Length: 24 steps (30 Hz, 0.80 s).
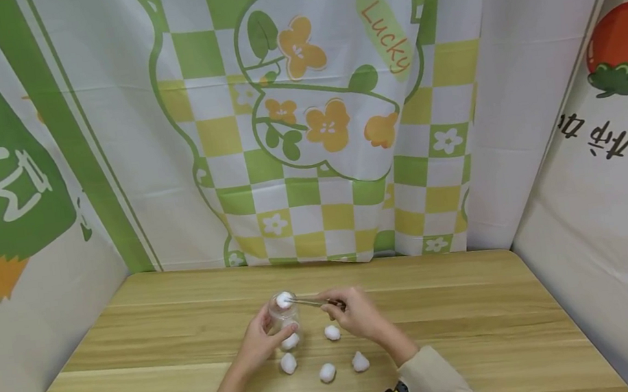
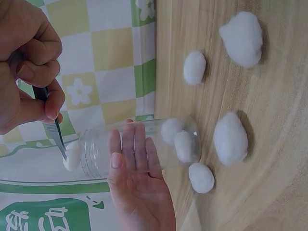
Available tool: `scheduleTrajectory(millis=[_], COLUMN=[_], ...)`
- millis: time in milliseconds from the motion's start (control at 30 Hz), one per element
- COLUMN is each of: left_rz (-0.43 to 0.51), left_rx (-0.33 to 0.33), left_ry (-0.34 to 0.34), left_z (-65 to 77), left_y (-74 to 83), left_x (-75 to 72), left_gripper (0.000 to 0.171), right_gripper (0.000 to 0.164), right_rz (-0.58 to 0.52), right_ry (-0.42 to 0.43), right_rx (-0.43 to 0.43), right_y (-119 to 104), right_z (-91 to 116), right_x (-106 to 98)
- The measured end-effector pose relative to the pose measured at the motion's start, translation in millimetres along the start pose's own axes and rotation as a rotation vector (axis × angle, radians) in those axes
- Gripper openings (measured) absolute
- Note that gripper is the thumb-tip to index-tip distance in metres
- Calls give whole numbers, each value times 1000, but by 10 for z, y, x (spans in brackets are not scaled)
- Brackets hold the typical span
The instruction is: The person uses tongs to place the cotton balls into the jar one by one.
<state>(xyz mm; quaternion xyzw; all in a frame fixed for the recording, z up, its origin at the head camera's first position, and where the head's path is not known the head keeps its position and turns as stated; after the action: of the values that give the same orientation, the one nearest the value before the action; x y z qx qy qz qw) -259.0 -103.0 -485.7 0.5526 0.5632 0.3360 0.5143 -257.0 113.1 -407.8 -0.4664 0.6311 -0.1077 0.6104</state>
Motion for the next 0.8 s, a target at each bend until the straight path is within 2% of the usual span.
scheduleTrajectory(millis=[333,533,800], left_rz=[-7,-17,-6], left_rx=[4,-5,-7], left_ry=[4,-22,-22], left_z=[-6,3,5], left_y=[-11,-15,-6], left_x=[-2,-8,-5], left_gripper=[69,73,67], right_gripper=[22,23,24], right_rz=[-2,12,19], right_ry=[2,-2,-21], right_rx=[-20,-15,-8], right_y=[-2,22,51], right_z=[-13,-7,5], right_x=[22,35,44])
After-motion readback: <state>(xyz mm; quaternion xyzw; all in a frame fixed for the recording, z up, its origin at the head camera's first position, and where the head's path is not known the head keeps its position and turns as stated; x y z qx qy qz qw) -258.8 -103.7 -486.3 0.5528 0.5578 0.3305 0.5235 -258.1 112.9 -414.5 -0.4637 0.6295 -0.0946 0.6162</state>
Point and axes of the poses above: each hand's wrist, its own z-axis away from the middle knuckle, its own x-axis out of the palm, y = z × x, the point moved 2 cm from there along -z, towards the middle knuckle, and after that the axes turned 7 degrees about x, right-handed, at the moved point
